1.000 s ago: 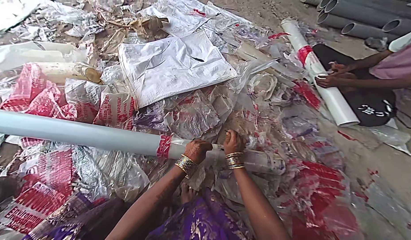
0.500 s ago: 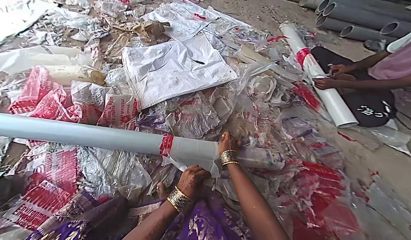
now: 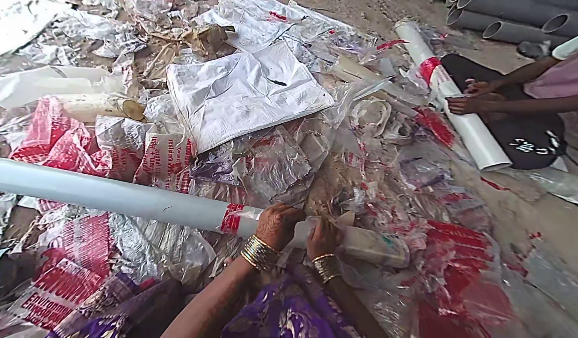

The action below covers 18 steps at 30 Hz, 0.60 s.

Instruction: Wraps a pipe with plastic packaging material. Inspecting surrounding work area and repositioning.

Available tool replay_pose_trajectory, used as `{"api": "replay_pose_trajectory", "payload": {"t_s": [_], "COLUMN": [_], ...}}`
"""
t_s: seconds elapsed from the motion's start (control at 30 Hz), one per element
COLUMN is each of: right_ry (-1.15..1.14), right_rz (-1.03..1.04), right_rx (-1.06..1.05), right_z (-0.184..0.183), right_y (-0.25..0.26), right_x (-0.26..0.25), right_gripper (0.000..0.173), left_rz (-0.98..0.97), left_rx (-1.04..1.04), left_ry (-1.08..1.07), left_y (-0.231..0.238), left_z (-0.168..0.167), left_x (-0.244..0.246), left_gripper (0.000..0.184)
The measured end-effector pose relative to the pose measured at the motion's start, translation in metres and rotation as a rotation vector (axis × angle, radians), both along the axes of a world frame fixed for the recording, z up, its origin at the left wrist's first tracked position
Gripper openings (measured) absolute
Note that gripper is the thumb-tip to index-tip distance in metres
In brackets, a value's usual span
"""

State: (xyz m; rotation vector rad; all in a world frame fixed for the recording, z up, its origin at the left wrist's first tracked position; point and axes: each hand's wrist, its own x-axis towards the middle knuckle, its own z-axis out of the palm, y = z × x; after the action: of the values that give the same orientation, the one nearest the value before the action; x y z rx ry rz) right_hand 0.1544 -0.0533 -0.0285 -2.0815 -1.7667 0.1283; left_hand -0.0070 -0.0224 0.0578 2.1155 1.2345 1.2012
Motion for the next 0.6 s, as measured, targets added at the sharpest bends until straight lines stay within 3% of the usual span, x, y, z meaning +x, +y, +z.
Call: {"api": "replay_pose_trajectory", "payload": {"t_s": [0.07, 0.13, 0.23, 0.3, 0.43, 0.6], "right_ry": [-0.053, -0.046, 0.000, -0.005, -0.041, -0.035], "right_rz": [0.031, 0.042, 0.007, -0.056, -0.137, -0.133], "right_rx": [0.099, 0.030, -0.430, -0.564, -0.526, -0.518], "right_z": [-0.021, -0.021, 0.015, 0.025, 0.029, 0.028], "right_y": [-0.001, 0.016, 0.061, 0.086, 0.128, 0.120], "right_x": [0.002, 0.006, 0.010, 0.011, 0.010, 0.011], "right_gripper": [0.027, 0.028, 0.040, 0.042, 0.043, 0.043], "left_rz": [0.017, -0.004, -0.036, 0.026, 0.260, 0.525], "left_rx": [0.016, 0.038, 0.155, 0.181, 0.197, 0.296], "left_ry": [-0.022, -0.054, -0.201, -0.280, -0.460, -0.676], "left_y": [-0.008, -0.022, -0.041, -0.043, -0.027, -0.060], "left_z": [-0.003, -0.002, 0.028, 0.067, 0.100, 0.110], "left_x": [-0.003, -0.012, -0.025, -0.046, -0.109, -0.164], "left_gripper": [0.013, 0.015, 0.018, 0.021, 0.015, 0.020]}}
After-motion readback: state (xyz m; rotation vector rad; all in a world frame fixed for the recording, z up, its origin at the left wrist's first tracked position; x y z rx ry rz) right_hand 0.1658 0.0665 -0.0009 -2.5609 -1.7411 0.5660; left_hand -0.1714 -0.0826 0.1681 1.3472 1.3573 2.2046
